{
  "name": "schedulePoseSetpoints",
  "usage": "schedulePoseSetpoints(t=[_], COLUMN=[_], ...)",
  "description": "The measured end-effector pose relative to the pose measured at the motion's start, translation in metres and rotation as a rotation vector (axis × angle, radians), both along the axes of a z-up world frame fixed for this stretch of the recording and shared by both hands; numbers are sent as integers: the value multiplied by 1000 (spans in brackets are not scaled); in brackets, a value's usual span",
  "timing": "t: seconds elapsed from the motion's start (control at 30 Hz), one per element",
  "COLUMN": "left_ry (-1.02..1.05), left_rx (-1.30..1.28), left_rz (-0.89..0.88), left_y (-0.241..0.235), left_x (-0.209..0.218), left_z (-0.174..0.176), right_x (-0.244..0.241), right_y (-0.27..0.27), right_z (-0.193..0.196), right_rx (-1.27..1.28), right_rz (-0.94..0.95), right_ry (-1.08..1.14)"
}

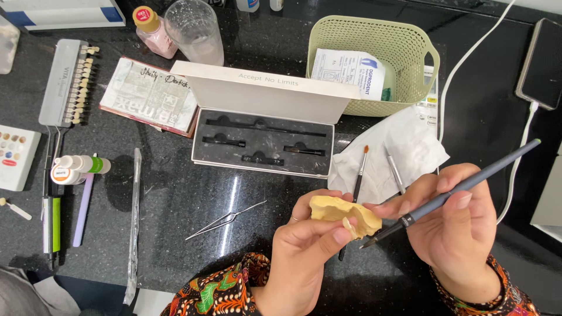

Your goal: The person holds a dental cast and uses a fine brush to apply pink material to the gum area. They repeatedly dip the brush into a small pile of material on the table and carefully paint the surface of the model.

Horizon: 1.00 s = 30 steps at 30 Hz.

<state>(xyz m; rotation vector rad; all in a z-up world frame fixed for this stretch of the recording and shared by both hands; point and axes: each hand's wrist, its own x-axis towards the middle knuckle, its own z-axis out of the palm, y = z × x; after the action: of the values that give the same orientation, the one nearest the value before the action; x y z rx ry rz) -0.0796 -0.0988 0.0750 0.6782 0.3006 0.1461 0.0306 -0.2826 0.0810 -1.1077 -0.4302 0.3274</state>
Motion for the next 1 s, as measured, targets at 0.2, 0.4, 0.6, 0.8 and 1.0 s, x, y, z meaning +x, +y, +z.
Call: schedulePoseSetpoints(t=[0.2,0.4,0.6,0.8,1.0], left_ry=[6,38,57,47,65], left_rx=[31,13,18,25,39], left_rz=[17,10,-5,-8,-18], left_y=[-1,0,0,0,0], left_x=[1,1,1,1,1], left_z=[0,-1,-1,-1,0], right_x=[-1,-3,-3,-3,-1], right_y=[2,2,3,5,7], right_z=[-5,-5,-3,-1,-3], right_rx=[25,12,-22,-45,-51], right_rz=[9,-1,-11,-26,-39], right_ry=[-5,-55,-82,-35,-24])
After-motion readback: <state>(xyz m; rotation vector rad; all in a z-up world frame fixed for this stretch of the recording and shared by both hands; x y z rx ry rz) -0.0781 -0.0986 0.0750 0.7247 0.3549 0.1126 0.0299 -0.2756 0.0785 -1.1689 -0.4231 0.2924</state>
